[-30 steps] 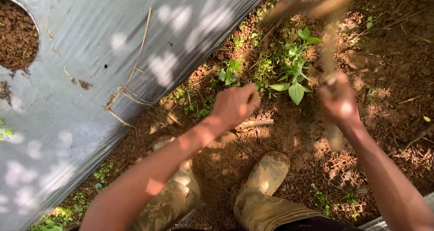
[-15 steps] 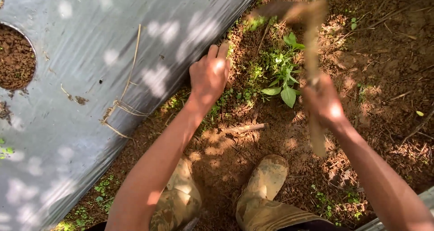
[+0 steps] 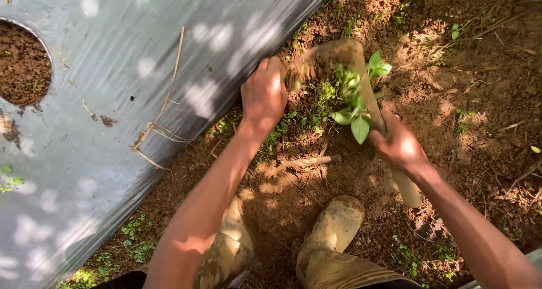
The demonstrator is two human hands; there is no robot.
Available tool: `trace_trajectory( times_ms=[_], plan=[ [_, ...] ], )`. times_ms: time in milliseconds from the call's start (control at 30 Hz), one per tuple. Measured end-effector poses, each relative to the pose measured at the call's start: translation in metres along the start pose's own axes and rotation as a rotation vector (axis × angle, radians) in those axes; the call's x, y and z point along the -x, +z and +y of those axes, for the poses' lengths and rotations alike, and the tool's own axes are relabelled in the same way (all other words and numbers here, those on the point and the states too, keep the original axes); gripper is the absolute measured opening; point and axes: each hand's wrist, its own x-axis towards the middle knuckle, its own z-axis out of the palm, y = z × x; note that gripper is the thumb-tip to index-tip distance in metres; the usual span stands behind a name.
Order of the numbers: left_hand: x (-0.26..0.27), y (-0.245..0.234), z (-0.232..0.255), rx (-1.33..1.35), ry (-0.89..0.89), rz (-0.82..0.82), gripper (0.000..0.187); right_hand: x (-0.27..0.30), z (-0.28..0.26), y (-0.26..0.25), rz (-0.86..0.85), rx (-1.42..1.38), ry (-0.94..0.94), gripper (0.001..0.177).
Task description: The person weeds around young plants growing through a plastic mulch sheet. They pull weeds by hand from the planting holes and use a hoe to clear weeds from the soil beside the sheet, gathering the removed vegetation into a pile.
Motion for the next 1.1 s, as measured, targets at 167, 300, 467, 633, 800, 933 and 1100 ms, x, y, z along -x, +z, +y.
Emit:
trace_trajectory(
  times_ms=[167,300,467,633,800,933,1100],
  plan=[
    [0.022,0.009,0.012,0.324,-0.144,-0.06,0.015,0.002,-0.007,-0.02,0.113,-0.077,-0.033,0.031],
    [0.046,0.025,0.019,0.445,-0.037,-0.114,0.017,-0.014,0.005,-0.005,0.288,-0.212,-0.165,0.008],
    [0.092,0.022,0.038,0.496,-0.209,0.268,0.022,0.007,-0.011,-0.01,-0.188,0.161,0.032,0.043],
    [0.123,0.023,0.016,0.273,-0.418,0.468,0.048,0.001,-0.008,-0.027,0.097,0.175,-0.048,0.015],
    [0.144,0.036,-0.014,-0.066,-0.426,0.274,0.056,-0.018,0.005,0.005,0.239,-0.13,-0.554,0.02],
    [0.147,0.033,-0.002,0.134,-0.536,0.03,0.022,-0.003,0.001,0.001,-0.108,0.254,-0.113,0.006],
    [0.152,0.043,0.005,0.334,-0.61,-0.091,0.014,0.003,0.003,-0.024,-0.008,0.216,-0.101,0.015]
  ],
)
